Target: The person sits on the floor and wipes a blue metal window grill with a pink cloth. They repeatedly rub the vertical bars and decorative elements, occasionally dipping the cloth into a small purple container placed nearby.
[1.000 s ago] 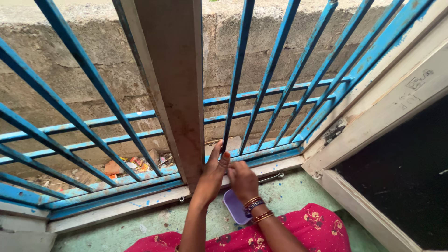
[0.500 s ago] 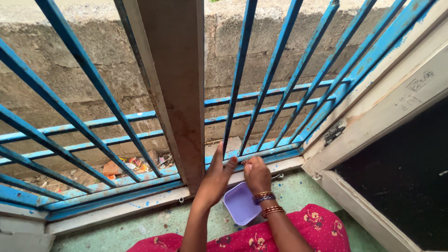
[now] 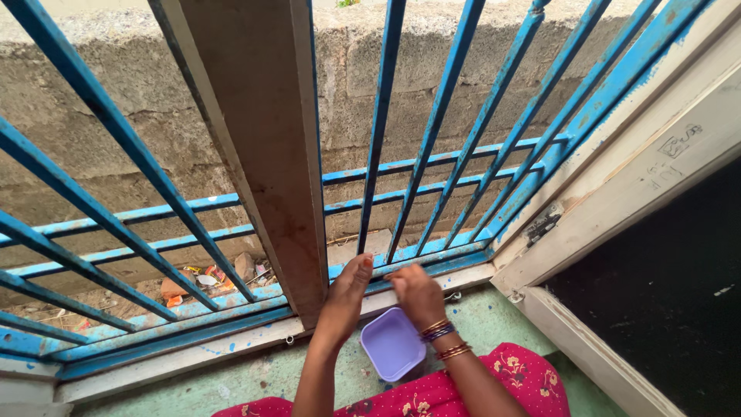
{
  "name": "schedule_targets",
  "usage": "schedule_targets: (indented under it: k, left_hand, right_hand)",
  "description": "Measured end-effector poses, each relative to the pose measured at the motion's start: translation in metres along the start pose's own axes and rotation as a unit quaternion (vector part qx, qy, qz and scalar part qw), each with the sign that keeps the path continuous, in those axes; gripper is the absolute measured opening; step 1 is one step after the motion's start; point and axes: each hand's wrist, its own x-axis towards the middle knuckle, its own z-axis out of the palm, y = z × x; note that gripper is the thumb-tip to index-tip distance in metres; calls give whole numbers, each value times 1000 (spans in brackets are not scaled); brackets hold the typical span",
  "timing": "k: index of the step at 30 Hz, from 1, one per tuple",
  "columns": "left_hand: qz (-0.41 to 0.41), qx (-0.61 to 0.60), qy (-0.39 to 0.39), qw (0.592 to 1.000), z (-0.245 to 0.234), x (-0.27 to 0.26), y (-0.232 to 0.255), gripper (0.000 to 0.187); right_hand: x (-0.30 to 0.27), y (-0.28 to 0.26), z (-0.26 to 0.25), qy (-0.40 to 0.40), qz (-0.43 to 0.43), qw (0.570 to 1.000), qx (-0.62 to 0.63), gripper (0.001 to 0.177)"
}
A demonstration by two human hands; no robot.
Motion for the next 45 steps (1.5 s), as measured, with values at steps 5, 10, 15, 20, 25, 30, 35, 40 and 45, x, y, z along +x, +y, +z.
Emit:
schedule_targets:
  k: [5,10,15,20,25,30,35,40,45]
  left_hand:
    - [35,-35,-7,999,5,0,4,88]
    - [45,-61,-21,997,9,4,4,84]
    - [56,-80,-25,995,12,5,2,83]
    - [63,-93,-44,993,20,11,-2,89]
    - [86,-82,-65,991,31,10,-4,92]
    - [50,-62,-68,995,41,10,-5,99]
    - [62,-88,-71,992,40,12,-4,100]
    - [72,-104,-68,990,39,15,-1,96]
    - [81,-103,-61,990,40,17,-2,91]
  right_hand:
    - [-3,12,-3,79,39,996,-5,11]
    - [-16,-32,46,-37,14,998,46,9]
    - [-5,-35,45,-7,-75,993,86,15]
    - [9,20,8,30,33,998,39,10]
    - [10,56,-16,116,48,992,-14,11]
    - [-11,16,17,55,-35,996,61,11]
    - [3,33,11,46,5,999,23,12]
    - [23,113,-27,110,146,981,-72,14]
    - [17,111,-14,147,85,986,-7,14]
